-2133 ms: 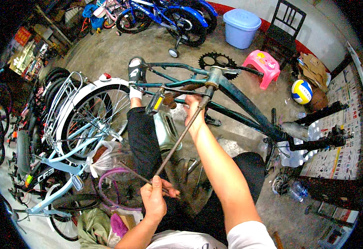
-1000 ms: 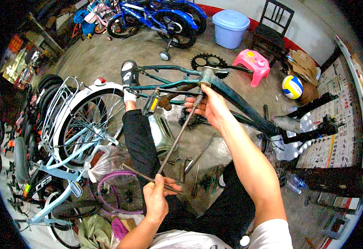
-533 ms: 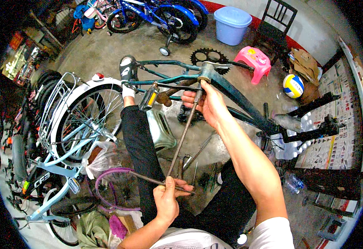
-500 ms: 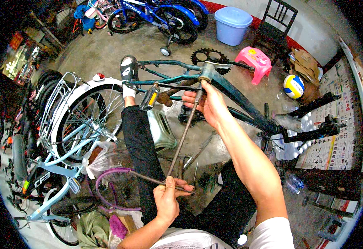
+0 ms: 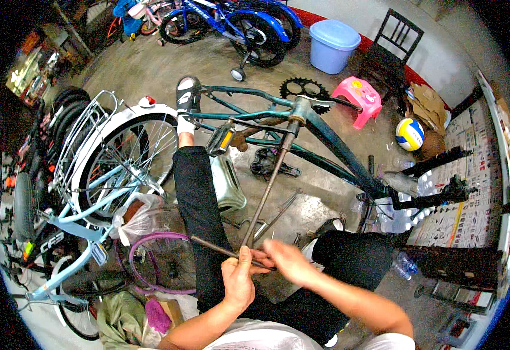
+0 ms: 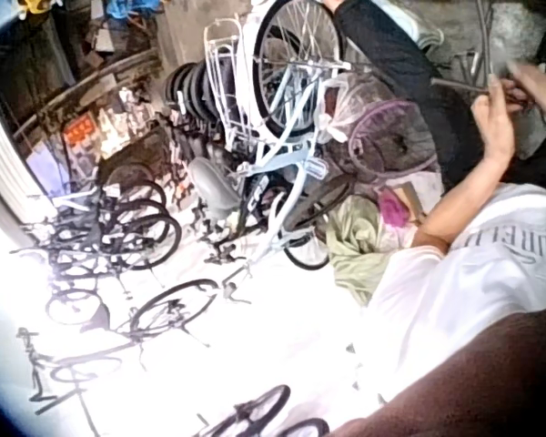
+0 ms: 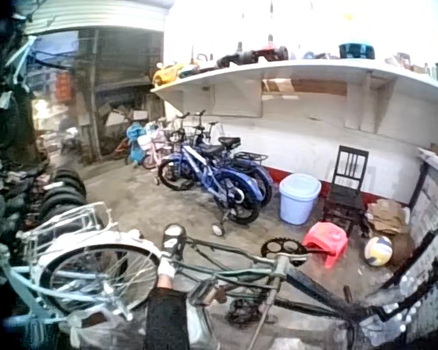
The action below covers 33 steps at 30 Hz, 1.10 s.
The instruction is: The person sorts through a toolbox of parts and then uses a hammer and a metal rod to strike the bottom bracket area of a bicycle frame.
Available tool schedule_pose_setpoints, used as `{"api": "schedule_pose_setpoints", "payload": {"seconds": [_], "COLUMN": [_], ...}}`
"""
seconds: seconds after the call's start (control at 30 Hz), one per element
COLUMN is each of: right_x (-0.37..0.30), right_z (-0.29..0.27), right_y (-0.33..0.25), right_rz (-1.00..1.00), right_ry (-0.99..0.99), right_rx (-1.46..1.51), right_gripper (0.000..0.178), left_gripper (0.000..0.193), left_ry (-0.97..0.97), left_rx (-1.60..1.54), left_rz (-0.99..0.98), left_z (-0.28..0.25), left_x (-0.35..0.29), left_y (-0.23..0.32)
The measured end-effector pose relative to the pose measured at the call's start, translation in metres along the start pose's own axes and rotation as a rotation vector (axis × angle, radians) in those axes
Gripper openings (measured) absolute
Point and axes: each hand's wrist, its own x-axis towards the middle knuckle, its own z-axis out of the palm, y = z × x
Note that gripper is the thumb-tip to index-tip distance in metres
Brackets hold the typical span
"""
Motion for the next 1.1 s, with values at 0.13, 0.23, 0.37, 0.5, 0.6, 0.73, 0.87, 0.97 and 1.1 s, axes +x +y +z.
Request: {"api": "schedule_pose_setpoints", "payload": {"seconds": [0.13,0.23,0.37,0.5,0.6,0.73,0.87,0.97,1.1], "right_x": [-0.026,-0.026,-0.023,-0.018,-0.021,-0.019,-0.016,-0.013,-0.017], "right_z": [0.006,0.006,0.012,0.012,0.008,0.005,0.006,0.002,0.0], "right_y": [-0.046,-0.058,-0.072,-0.067,-0.077,-0.074,-0.07,-0.07,-0.075], "right_rz": [-0.042,-0.055,-0.036,0.025,0.03,0.017,0.053,0.088,0.155], "right_ry": [-0.131,-0.105,-0.046,-0.162,-0.176,-0.205,-0.237,-0.278,-0.299], "right_rx": [-0.066,-0.299,-0.348,-0.562,-0.543,-0.557,-0.587,-0.6,-0.642], "right_gripper": [0.053,0.052,0.047,0.05,0.054,0.055,0.058,0.062,0.064], "left_gripper": [0.052,0.05,0.047,0.038,0.069,0.08,0.026,0.017,0.016], "left_ry": [0.0,-0.056,-0.044,-0.048,0.108,0.018,-0.482,-0.793,-0.787], "left_rx": [0.083,-0.012,-0.001,0.033,0.453,1.634,2.31,2.193,2.042], "left_rz": [-0.004,0.023,-0.025,-0.032,0.227,1.025,0.796,0.604,0.723], "left_z": [-0.009,-0.01,-0.011,-0.026,-0.056,-0.053,-0.026,-0.011,-0.022], "left_x": [-0.001,0.003,-0.001,0.002,-0.002,-0.026,0.019,0.052,0.06], "left_y": [0.005,0.0,0.005,0.007,0.018,0.107,0.12,0.121,0.105]}}
